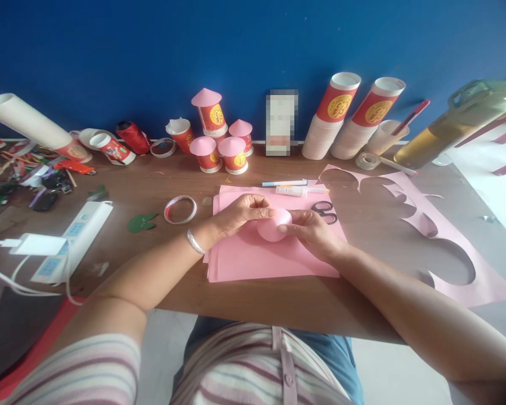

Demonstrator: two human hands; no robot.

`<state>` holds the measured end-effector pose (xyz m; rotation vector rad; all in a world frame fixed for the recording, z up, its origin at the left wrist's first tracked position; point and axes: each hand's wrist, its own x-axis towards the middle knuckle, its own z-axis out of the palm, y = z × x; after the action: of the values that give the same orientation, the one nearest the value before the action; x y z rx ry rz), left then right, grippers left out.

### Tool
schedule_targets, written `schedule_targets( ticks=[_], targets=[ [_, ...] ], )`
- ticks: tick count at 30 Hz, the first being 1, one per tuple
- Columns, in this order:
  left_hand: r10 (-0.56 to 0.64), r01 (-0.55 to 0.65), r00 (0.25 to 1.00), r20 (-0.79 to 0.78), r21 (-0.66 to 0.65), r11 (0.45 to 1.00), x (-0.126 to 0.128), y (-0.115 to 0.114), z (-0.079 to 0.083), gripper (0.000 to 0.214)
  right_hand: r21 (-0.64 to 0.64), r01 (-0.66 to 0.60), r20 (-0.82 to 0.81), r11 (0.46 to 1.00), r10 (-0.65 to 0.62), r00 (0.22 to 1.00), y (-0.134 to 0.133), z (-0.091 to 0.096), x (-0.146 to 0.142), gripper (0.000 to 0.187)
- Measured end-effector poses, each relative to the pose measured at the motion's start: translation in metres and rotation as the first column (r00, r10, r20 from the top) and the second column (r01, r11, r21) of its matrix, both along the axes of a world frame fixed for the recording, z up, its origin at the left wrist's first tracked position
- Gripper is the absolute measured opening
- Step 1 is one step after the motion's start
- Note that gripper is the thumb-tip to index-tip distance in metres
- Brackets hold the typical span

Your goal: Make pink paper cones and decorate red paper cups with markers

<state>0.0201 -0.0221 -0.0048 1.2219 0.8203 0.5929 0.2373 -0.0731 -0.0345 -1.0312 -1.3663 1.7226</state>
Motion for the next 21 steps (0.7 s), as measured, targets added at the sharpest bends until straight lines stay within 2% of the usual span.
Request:
schedule_targets(
  ticks=[4, 7, 16, 21],
  targets=[
    [0.023, -0.018, 0.999, 0.046, -0.103, 0.994, 0.0007, -0.0003, 0.0019, 0.044, -0.029, -0.033, -0.109, 0.999, 0.030, 0.994, -0.0001, -0.0018, 0.0003, 0.037],
    [0.025, -0.016, 0.997, 0.070, -0.129, 0.992, 0.0005, -0.0002, 0.0022, 0.044, -0.033, -0.047, -0.130, 0.998, 0.043, 0.991, -0.0009, -0.0015, 0.0007, 0.039],
    [-0.028, 0.030, 0.999, 0.039, -0.048, 0.998, -0.0002, 0.0000, -0.0007, 0.041, -0.042, 0.017, -0.074, 0.999, -0.020, 0.997, -0.0018, -0.0028, -0.0018, 0.039],
    [-0.036, 0.036, 0.999, 0.015, 0.002, 0.999, 0.0009, -0.0011, -0.0007, 0.043, -0.037, -0.004, -0.070, 0.999, 0.002, 0.998, -0.0019, -0.0045, -0.0017, 0.032]
  ],
)
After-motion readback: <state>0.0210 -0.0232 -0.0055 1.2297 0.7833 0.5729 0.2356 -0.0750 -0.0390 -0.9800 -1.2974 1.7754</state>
